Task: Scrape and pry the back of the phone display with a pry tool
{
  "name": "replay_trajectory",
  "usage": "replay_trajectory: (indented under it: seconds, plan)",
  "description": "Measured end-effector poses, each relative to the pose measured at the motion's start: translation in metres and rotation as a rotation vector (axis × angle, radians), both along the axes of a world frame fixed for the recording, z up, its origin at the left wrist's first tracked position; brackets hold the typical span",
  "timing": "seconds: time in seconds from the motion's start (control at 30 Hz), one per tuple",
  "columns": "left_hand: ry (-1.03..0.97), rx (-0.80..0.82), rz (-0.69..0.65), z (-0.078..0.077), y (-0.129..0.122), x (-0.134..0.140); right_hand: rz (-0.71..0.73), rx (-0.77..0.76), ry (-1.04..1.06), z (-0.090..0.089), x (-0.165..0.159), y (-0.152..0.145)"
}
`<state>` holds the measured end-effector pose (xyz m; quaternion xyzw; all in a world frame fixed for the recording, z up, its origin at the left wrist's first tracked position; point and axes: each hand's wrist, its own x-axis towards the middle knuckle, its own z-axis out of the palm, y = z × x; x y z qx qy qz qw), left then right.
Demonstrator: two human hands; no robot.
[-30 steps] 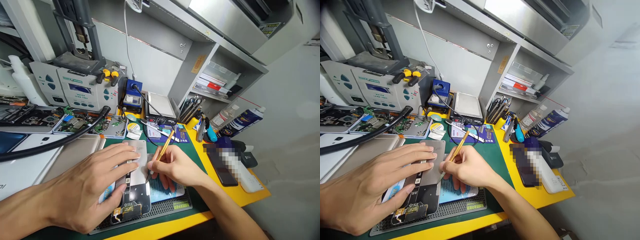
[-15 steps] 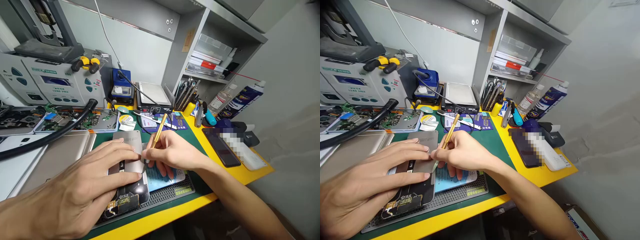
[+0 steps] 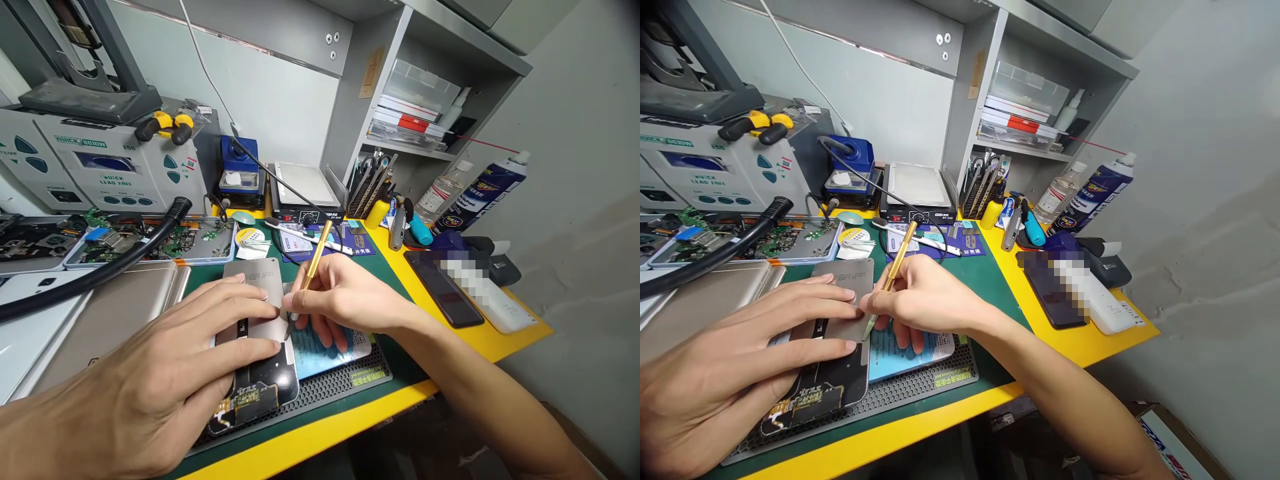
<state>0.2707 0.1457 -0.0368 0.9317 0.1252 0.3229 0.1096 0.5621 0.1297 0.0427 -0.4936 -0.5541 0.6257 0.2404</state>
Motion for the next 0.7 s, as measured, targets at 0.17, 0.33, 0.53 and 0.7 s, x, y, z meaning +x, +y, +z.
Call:
replay_trajectory:
  seconds: [0.17,0.33,0.53,0.7]
  plan:
    - [-0.001,-0.016,0.020,-0.005,0.001,-0.004,-0.026,-0.019,0.022,0.004,-0.002,-0.001]
    - [-0.023,-0.023,0.016,-0.008,0.002,-0.005,-0.027,-0.022,0.025,0.004,-0.002,-0.001]
    - [-0.035,-0.010,0.006,-0.004,-0.001,0.000,-0.014,-0.014,0.001,0.003,-0.001,0.000]
    - [-0.014,0.030,-0.008,0.003,-0.001,0.003,-0.008,-0.018,-0.008,0.002,-0.001,0.000]
